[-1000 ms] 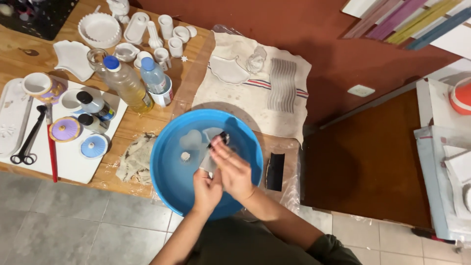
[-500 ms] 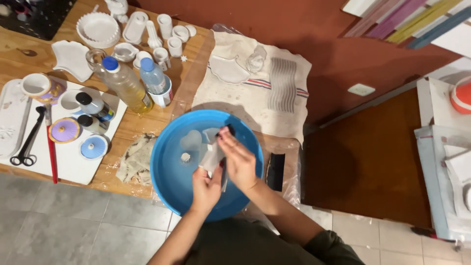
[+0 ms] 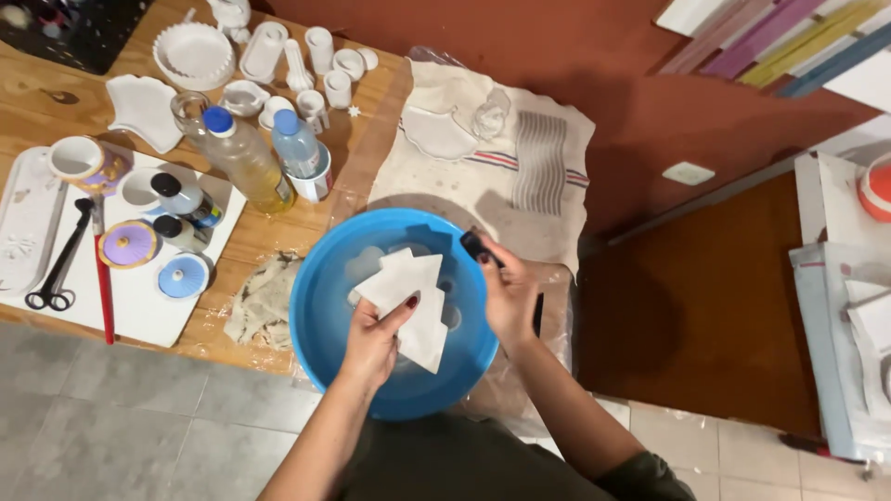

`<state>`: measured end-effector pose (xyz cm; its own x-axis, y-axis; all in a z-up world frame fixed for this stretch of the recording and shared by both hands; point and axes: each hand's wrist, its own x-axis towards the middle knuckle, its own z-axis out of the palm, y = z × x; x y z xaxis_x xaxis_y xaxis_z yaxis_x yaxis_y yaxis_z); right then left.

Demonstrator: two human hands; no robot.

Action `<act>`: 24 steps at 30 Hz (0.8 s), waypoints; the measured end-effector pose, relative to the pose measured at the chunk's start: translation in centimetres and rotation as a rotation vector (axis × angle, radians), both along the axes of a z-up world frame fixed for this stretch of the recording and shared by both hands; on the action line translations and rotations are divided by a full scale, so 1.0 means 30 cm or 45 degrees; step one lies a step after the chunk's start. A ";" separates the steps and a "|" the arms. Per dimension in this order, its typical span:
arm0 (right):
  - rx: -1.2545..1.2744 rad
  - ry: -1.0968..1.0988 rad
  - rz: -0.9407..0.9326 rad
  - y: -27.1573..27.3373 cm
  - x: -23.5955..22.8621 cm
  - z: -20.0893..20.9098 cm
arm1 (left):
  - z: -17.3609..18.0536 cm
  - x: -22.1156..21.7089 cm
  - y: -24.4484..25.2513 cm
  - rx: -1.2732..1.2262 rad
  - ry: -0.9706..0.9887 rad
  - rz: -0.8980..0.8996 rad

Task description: Sanding and cleaning molded white objects in a bowl of water using sandpaper.

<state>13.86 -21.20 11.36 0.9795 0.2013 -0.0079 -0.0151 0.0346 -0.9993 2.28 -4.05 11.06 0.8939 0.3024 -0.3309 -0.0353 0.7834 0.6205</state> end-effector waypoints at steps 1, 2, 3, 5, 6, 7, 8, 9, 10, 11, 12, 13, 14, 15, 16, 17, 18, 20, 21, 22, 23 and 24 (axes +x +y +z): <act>-0.004 0.007 -0.008 0.017 -0.033 0.034 | -0.021 -0.010 -0.005 -0.004 0.007 -0.008; -0.172 -0.311 0.056 0.044 -0.049 0.071 | -0.040 -0.005 -0.003 0.000 -0.012 -0.018; -0.340 -0.628 0.120 0.071 -0.066 0.109 | -0.058 -0.001 -0.001 0.003 -0.031 -0.027; -0.410 -0.847 0.165 0.129 -0.061 0.130 | -0.064 0.000 -0.006 0.020 -0.030 -0.026; -0.483 -1.061 0.207 0.153 -0.064 0.140 | -0.068 -0.003 -0.011 0.036 -0.025 -0.034; -0.488 -1.054 0.201 0.164 -0.074 0.144 | -0.060 -0.010 -0.021 0.034 -0.020 -0.041; -0.543 -1.103 0.261 0.182 -0.074 0.151 | -0.050 -0.005 -0.023 0.060 -0.019 -0.042; -0.598 -1.151 0.321 0.203 -0.074 0.159 | -0.040 -0.002 -0.024 0.085 -0.018 -0.044; -0.594 -1.155 0.328 0.190 -0.087 0.141 | -0.039 -0.004 -0.023 0.086 -0.020 -0.035; -0.615 -1.167 0.320 0.177 -0.100 0.123 | -0.038 -0.008 -0.022 0.102 -0.007 -0.024; -0.636 -1.180 0.312 0.165 -0.111 0.106 | -0.038 -0.009 -0.021 0.118 0.005 -0.013; -0.632 -1.186 0.320 0.172 -0.107 0.114 | -0.041 -0.006 -0.020 0.119 0.003 -0.003; -0.629 -1.188 0.304 0.174 -0.106 0.121 | -0.046 -0.003 -0.022 0.135 0.023 -0.007; -0.626 -1.190 0.288 0.175 -0.105 0.128 | -0.051 0.000 -0.025 0.151 0.043 -0.011; -0.631 -1.179 0.285 0.177 -0.108 0.142 | -0.071 -0.009 -0.030 0.149 0.051 -0.020; -0.618 -1.170 0.304 0.180 -0.111 0.157 | -0.090 -0.019 -0.035 0.179 0.065 -0.025; -0.598 -1.178 0.326 0.195 -0.095 0.177 | -0.106 -0.009 -0.028 0.215 0.066 -0.019; -0.599 -1.199 0.311 0.162 -0.106 0.099 | -0.077 0.003 -0.022 0.238 0.030 -0.011; -0.603 -1.214 0.298 0.147 -0.102 0.057 | -0.065 0.016 -0.019 0.258 -0.001 -0.004; -0.614 -1.195 0.294 0.161 -0.101 0.096 | -0.069 0.004 -0.027 0.250 0.013 -0.018; -0.609 -1.155 0.306 0.173 -0.098 0.132 | -0.075 -0.006 -0.035 0.221 -0.003 -0.026; -0.600 -1.121 0.315 0.191 -0.086 0.170 | -0.079 -0.009 -0.039 0.196 -0.025 -0.032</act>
<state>11.28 -15.48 16.45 0.6076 0.5607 0.5626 0.7761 -0.2684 -0.5706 2.02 -5.22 8.69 0.9077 0.3257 -0.2648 -0.0303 0.6800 0.7326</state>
